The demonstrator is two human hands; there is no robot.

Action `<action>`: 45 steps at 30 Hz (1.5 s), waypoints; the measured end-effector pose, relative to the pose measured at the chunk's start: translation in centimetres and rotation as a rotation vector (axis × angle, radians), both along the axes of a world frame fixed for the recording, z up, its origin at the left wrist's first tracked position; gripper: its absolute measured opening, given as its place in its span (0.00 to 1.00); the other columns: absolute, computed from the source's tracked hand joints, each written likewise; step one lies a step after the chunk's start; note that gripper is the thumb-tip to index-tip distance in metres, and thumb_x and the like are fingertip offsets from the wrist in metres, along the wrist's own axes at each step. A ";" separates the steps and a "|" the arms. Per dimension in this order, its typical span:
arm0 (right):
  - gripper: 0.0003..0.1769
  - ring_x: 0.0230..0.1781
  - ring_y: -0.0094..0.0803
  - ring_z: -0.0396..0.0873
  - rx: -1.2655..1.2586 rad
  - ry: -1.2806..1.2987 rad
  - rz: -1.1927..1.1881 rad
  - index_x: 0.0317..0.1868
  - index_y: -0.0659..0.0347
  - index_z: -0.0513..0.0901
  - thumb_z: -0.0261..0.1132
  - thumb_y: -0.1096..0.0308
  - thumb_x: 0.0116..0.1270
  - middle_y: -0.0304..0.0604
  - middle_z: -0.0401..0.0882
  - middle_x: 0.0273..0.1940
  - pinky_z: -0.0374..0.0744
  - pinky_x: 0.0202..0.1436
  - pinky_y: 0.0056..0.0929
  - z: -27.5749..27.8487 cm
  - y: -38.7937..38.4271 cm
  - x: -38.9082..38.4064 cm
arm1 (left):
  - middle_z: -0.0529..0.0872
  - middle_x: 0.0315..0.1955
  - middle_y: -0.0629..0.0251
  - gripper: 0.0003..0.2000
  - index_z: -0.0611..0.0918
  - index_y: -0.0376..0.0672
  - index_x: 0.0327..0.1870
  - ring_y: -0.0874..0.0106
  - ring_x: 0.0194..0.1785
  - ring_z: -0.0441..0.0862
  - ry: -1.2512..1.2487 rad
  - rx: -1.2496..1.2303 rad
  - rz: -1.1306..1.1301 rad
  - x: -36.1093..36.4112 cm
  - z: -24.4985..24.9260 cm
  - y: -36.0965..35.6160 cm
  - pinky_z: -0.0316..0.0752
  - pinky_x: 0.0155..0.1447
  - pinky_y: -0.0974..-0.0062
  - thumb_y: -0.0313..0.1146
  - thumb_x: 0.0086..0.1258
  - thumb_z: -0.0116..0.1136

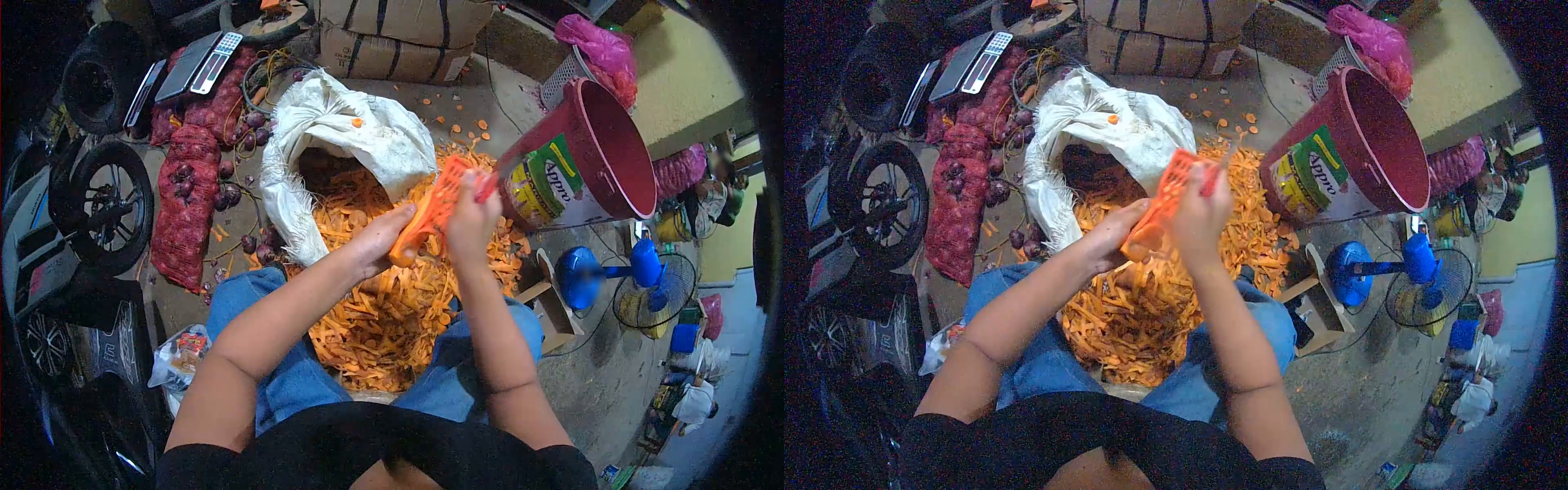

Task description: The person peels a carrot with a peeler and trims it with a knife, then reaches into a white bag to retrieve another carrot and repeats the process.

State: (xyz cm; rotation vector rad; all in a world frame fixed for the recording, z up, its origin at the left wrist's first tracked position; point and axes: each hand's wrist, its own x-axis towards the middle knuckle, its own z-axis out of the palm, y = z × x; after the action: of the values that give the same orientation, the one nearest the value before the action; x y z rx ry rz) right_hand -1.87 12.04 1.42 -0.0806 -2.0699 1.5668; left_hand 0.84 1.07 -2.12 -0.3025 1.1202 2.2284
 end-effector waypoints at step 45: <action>0.11 0.18 0.25 0.61 0.216 0.001 -0.042 0.26 0.66 0.68 0.50 0.65 0.59 0.40 0.64 0.17 0.63 0.23 0.26 -1.5 6.9 -3.9 | 0.76 0.29 0.53 0.17 0.71 0.36 0.38 0.58 0.34 0.74 0.886 -1.123 -0.223 -0.3 1.6 -2.9 0.68 0.39 0.68 0.33 0.46 0.54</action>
State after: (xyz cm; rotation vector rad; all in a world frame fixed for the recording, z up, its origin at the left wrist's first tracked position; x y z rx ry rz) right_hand -5.76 18.93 -0.09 -0.0444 -2.2086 1.3091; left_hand 0.54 -1.83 -0.56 0.4185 2.6450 1.2775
